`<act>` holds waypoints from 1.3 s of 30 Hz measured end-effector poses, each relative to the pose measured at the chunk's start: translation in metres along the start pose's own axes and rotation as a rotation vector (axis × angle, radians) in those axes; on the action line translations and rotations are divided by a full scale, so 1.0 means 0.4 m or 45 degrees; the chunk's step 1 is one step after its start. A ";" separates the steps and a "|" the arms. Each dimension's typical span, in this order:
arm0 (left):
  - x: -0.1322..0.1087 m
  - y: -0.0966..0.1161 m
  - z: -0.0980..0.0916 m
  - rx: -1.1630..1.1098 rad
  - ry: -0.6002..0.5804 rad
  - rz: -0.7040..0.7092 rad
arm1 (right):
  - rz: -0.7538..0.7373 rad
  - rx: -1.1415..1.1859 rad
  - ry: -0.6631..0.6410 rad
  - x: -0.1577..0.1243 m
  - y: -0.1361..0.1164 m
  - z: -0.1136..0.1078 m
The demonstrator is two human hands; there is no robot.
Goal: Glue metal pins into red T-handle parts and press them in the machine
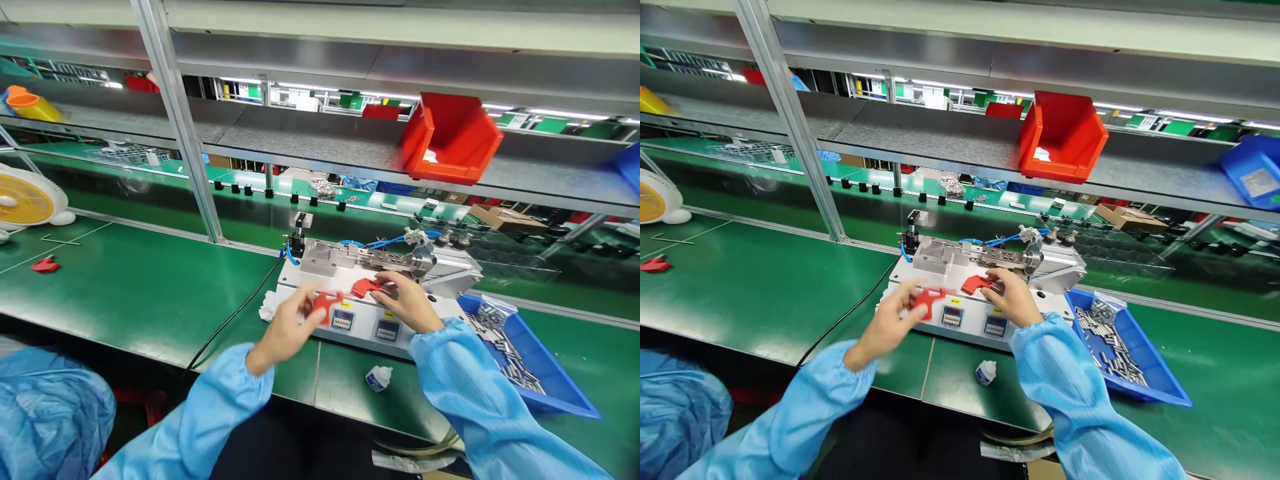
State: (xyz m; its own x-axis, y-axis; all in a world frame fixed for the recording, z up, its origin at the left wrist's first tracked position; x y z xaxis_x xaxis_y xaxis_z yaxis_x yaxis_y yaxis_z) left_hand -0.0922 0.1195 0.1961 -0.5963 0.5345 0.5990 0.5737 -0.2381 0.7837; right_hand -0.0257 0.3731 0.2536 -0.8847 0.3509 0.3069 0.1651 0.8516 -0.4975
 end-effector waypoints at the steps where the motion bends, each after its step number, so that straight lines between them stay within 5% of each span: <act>1: 0.066 0.020 -0.031 0.119 0.037 0.068 | -0.008 0.007 0.001 -0.001 0.002 0.000; 3: 0.192 0.040 -0.076 0.386 0.027 0.132 | -0.030 0.030 0.004 -0.005 0.003 0.002; 6: 0.327 0.014 -0.088 0.804 -0.213 0.049 | -0.052 0.070 0.033 -0.010 0.006 0.006; 10: 0.378 -0.020 -0.064 1.097 -0.388 0.017 | -0.058 0.081 0.070 -0.015 0.015 0.009; 17: 0.335 -0.023 -0.012 1.267 -0.389 0.130 | -0.053 0.096 0.078 -0.021 0.023 0.010; 23: 0.301 0.010 -0.028 1.207 -0.473 0.214 | -0.059 0.139 0.094 -0.030 0.008 -0.008; 29: 0.088 0.036 -0.049 1.063 -0.600 0.497 | 0.070 0.171 0.485 -0.207 0.074 -0.100; 33: -0.006 -0.026 -0.028 1.121 -0.788 0.341 | 0.182 -0.032 0.470 -0.296 0.132 -0.082; 39: 0.028 -0.045 -0.001 1.194 -1.019 0.063 | 0.104 0.088 0.415 -0.305 0.162 -0.089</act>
State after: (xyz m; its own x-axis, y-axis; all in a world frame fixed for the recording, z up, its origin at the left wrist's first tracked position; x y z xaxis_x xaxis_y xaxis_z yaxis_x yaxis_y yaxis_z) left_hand -0.1096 0.1293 0.1888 -0.2399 0.9660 0.0964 0.9636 0.2249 0.1443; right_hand 0.1084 0.3995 0.2129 -0.6821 0.5324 0.5013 0.1902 0.7911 -0.5814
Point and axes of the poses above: each hand's wrist, its own x-axis towards the middle knuckle, its own z-axis out of the palm, y = z × x, the point moved 8 cm from there along x, towards the middle knuckle, and after that the axes turned 13 degrees about z, right-handed, at the moved point
